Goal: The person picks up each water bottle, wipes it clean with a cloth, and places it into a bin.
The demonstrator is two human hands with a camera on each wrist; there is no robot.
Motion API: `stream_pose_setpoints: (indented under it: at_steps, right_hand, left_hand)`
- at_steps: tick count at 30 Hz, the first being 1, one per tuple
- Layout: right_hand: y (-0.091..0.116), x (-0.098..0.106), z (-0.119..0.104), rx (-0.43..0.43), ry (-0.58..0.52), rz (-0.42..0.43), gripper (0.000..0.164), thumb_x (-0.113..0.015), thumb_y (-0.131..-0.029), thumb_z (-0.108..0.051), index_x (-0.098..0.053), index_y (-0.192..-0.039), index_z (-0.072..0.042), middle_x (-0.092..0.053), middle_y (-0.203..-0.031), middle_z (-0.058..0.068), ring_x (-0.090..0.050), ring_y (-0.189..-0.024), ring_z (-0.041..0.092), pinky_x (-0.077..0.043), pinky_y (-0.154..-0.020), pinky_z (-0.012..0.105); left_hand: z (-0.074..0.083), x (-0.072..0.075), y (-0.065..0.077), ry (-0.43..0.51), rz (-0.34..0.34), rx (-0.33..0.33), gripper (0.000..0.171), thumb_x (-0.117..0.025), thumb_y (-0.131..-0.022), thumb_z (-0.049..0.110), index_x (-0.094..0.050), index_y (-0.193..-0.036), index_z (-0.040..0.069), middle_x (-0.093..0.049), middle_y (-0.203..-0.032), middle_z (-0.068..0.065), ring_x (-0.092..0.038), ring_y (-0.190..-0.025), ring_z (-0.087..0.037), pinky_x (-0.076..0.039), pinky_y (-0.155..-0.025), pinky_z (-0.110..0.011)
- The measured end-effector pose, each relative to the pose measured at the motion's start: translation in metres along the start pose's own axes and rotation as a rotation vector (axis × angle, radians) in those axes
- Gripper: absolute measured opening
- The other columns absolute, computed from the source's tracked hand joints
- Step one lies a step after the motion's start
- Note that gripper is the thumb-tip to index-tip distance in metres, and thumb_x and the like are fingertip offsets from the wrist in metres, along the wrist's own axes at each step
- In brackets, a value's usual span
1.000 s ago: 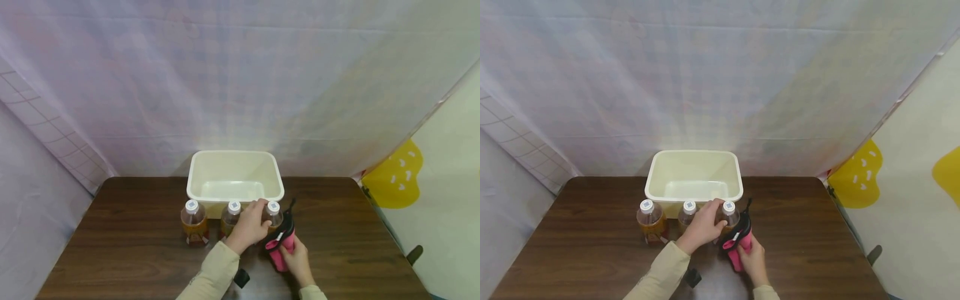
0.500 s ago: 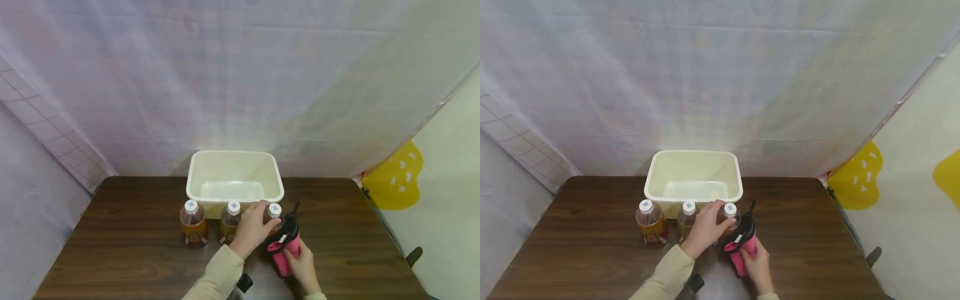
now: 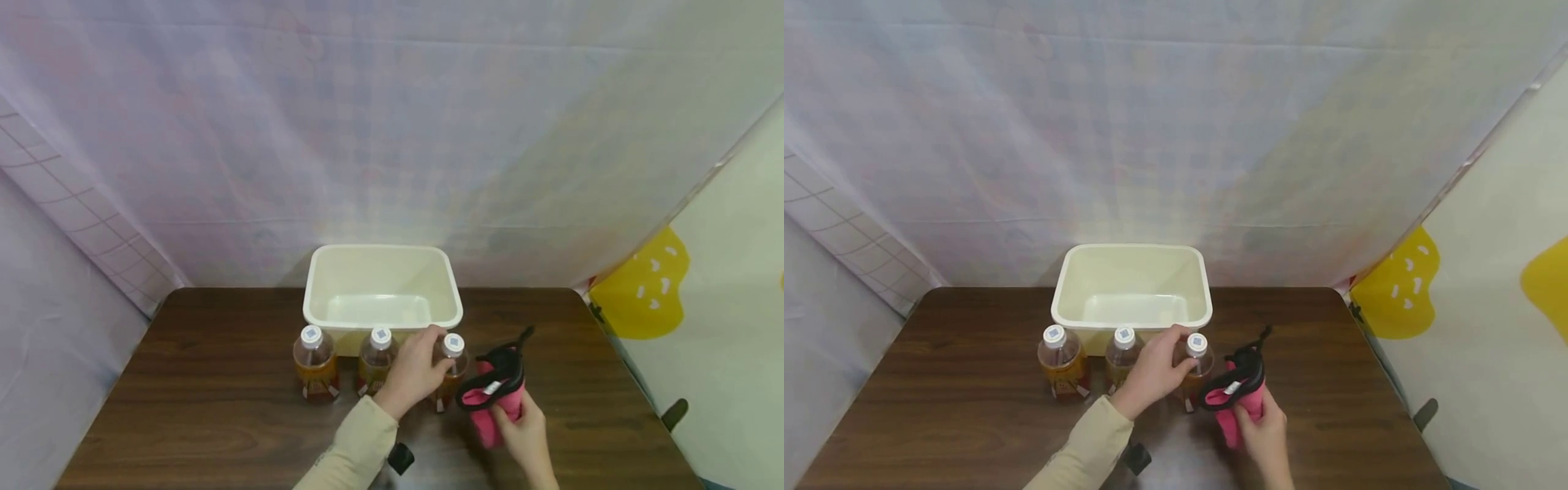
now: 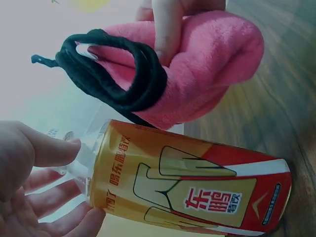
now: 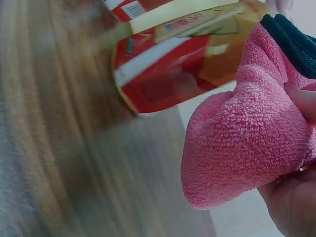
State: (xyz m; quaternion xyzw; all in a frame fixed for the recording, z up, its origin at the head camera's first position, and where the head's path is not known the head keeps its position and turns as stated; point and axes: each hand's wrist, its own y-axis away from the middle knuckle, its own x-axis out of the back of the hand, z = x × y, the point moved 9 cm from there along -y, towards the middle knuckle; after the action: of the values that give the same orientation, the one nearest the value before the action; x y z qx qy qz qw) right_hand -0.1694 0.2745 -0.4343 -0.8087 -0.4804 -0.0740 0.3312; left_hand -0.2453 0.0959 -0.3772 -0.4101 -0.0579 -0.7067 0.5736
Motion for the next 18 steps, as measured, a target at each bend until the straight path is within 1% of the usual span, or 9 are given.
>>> stream_pose_setpoints:
  at_steps: [3, 6, 9, 13, 16, 18]
  right_hand:
    - [-0.001, 0.003, -0.003, -0.003, -0.003, 0.003, 0.022, -0.07, -0.062, 0.012, -0.059, -0.079, 0.004, -0.058, -0.065, -0.006, -0.048, -0.06, -0.005, -0.04, -0.052, 0.014]
    - [-0.003, 0.004, -0.005, 0.001, -0.007, 0.003, 0.022, -0.07, -0.062, 0.012, -0.059, -0.079, 0.003, -0.058, -0.066, -0.007, -0.048, -0.061, -0.005, -0.04, -0.053, 0.014]
    - [-0.006, 0.004, -0.009, 0.002, -0.014, 0.001, 0.023, -0.07, -0.062, 0.012, -0.06, -0.081, 0.003, -0.059, -0.067, -0.005, -0.049, -0.062, -0.004, -0.041, -0.054, 0.014]
    - [-0.011, -0.001, -0.014, 0.0, -0.023, -0.015, 0.024, -0.069, -0.063, 0.012, -0.061, -0.084, 0.004, -0.061, -0.069, -0.001, -0.051, -0.063, -0.004, -0.042, -0.056, 0.013]
    - [-0.015, -0.005, -0.019, 0.019, -0.036, -0.032, 0.025, -0.069, -0.063, 0.013, -0.06, -0.086, 0.005, -0.062, -0.071, 0.002, -0.052, -0.065, -0.003, -0.043, -0.058, 0.013]
    - [-0.017, -0.007, -0.023, 0.035, -0.044, -0.039, 0.026, -0.07, -0.063, 0.012, -0.061, -0.086, 0.004, -0.062, -0.072, 0.003, -0.053, -0.066, -0.003, -0.043, -0.058, 0.013]
  left_hand:
    - [0.0, -0.001, 0.0, 0.001, -0.025, -0.012, 0.035, -0.072, -0.075, 0.01, -0.057, -0.107, 0.008, -0.064, -0.098, -0.005, -0.059, -0.09, -0.016, -0.048, -0.078, -0.024]
    - [0.0, -0.004, -0.001, 0.01, -0.052, -0.018, 0.036, -0.068, -0.077, 0.006, -0.057, -0.111, 0.006, -0.062, -0.104, -0.007, -0.058, -0.097, -0.018, -0.047, -0.084, -0.026]
    - [-0.001, -0.004, -0.001, 0.027, -0.063, -0.019, 0.036, -0.065, -0.077, 0.005, -0.058, -0.112, 0.005, -0.058, -0.105, -0.009, -0.057, -0.096, -0.019, -0.047, -0.084, -0.027]
    - [0.0, -0.004, 0.0, 0.019, -0.048, -0.044, 0.033, -0.066, -0.077, 0.013, -0.061, -0.11, 0.009, -0.057, -0.102, -0.007, -0.055, -0.091, -0.017, -0.047, -0.08, -0.026]
    - [0.0, -0.006, 0.0, -0.009, -0.043, -0.068, 0.034, -0.069, -0.078, 0.022, -0.062, -0.109, 0.011, -0.059, -0.103, -0.004, -0.056, -0.094, -0.016, -0.045, -0.082, -0.025]
    - [-0.001, -0.008, 0.0, -0.017, -0.049, -0.081, 0.036, -0.071, -0.077, 0.024, -0.062, -0.109, 0.011, -0.06, -0.105, -0.003, -0.056, -0.097, -0.015, -0.044, -0.085, -0.024]
